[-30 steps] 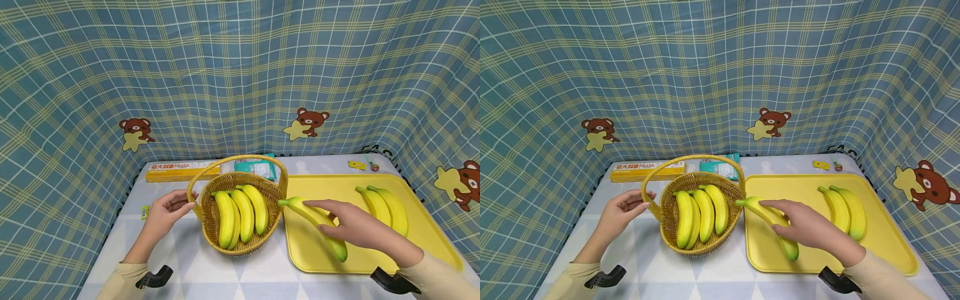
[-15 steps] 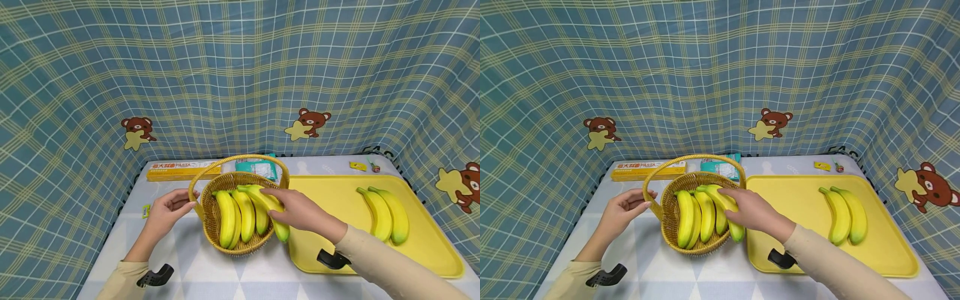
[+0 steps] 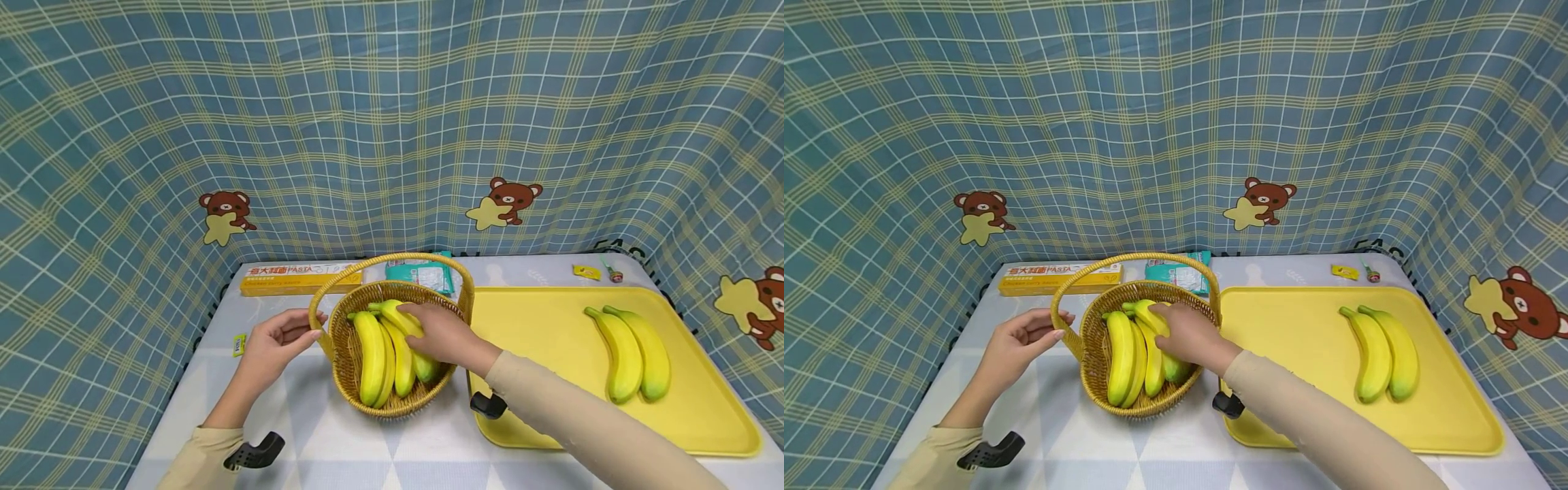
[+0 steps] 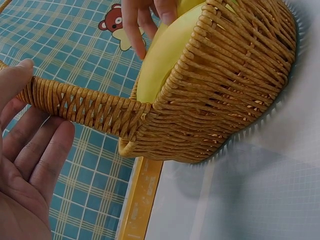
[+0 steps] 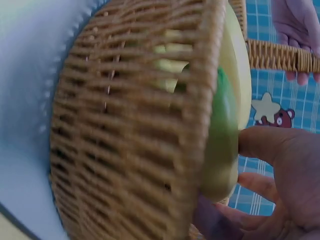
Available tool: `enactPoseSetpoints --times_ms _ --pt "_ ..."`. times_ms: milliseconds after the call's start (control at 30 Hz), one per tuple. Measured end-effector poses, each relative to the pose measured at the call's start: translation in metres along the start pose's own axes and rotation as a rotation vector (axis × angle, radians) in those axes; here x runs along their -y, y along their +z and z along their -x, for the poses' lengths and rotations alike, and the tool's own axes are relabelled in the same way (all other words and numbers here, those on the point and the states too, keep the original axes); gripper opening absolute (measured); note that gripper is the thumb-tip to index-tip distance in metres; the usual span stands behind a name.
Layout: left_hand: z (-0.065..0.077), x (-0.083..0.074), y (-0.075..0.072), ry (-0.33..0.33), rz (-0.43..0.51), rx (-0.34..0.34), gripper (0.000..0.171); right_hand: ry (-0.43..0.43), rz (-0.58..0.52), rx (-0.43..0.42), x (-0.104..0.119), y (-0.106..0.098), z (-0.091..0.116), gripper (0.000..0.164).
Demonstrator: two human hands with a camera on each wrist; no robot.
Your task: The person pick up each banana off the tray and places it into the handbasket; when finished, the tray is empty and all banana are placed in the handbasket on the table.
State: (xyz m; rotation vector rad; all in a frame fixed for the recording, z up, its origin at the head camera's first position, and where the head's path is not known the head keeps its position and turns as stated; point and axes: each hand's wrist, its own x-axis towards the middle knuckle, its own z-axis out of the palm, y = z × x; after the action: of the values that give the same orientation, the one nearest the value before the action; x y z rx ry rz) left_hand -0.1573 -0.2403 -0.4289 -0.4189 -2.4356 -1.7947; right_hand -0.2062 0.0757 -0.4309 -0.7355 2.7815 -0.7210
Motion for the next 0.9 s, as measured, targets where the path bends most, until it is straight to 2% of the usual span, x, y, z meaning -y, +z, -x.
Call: enactPoseSetpoints --times_ms 267,500,700,900 --pt "0.0 0.0 0.001 0.006 0.001 0.0 0.03 0.008 -0.039 0.014 0.008 0.014 -0.003 0.067" --pt "0.0 0.002 0.0 0.002 -0.009 -0.003 0.03 -0.021 -0.072 -0.004 0.006 0.014 0.004 0.065" --pt "0.0 0.003 0.0 0.001 -0.009 -0.003 0.029 -0.047 -0.092 -0.065 0.0 0.007 0.022 0.057" --pt "0.0 0.002 0.0 0.01 -0.001 -0.001 0.029 -0.083 -0.13 -0.142 -0.015 -0.005 0.049 0.045"
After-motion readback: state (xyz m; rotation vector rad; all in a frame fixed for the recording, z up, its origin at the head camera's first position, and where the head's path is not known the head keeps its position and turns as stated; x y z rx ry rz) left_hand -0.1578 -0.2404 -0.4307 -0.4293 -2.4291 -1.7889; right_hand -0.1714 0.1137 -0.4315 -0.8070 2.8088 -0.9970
